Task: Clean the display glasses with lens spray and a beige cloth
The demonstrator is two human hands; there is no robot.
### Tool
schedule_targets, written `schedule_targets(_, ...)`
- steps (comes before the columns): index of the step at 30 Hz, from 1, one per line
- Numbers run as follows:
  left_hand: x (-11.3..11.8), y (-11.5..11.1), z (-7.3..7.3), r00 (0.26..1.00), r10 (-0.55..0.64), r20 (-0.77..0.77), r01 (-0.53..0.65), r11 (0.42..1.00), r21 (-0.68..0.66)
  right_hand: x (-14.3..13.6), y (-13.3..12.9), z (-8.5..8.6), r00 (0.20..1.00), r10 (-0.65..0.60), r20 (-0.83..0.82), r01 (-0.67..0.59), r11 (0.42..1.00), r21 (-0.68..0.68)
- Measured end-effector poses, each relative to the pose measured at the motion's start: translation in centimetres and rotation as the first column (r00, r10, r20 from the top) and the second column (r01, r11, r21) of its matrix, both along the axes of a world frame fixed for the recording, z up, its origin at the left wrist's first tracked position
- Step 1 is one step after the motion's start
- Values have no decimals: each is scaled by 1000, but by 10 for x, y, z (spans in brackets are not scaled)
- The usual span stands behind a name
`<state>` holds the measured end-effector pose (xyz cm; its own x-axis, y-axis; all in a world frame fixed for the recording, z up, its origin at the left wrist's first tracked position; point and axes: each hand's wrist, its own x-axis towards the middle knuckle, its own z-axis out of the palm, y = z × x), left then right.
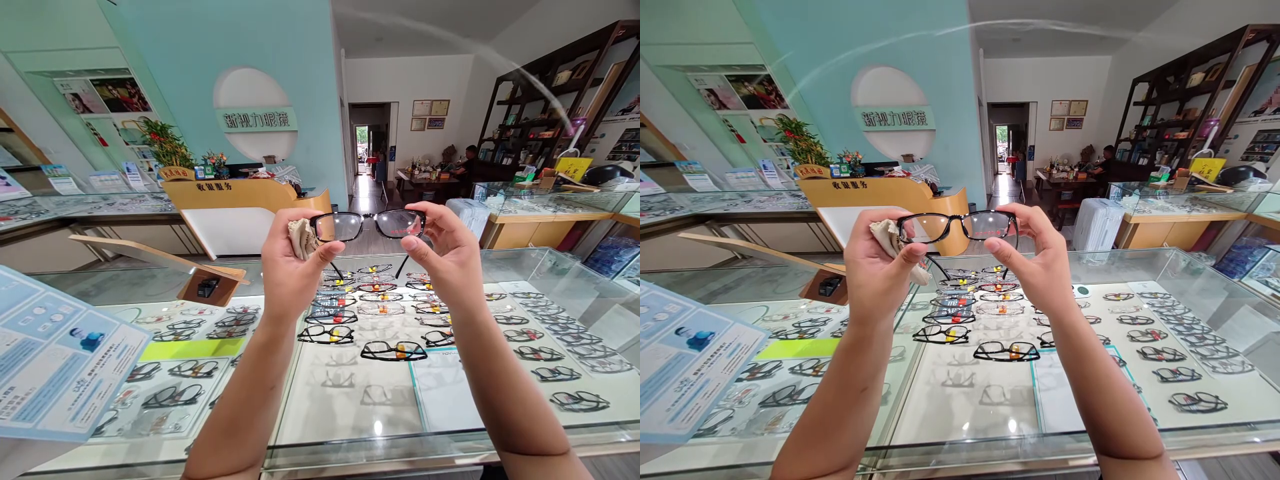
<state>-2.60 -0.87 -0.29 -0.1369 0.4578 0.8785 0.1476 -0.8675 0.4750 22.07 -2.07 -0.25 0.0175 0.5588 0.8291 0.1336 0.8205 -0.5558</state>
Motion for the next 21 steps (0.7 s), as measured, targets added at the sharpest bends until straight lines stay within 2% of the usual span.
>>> schedule_targets(6,0,1,-1,999,-47,9,47,998,-39,2,3,-1,999,-37,23,36,998,44)
schedule_targets(10,1,0,3,996,-83,-20,81,994,-80,1,0,0,993,-114,28,111,988,107)
schedule_targets(16,2,3,0,999,44,-31,-49,982,-181,-6,-9,1,958,-287,16,276,934,229)
schedule_targets(21,10,2,-7,996,78,42,-69,978,-195,-8,-11,1,946,-323,0,314,919,239)
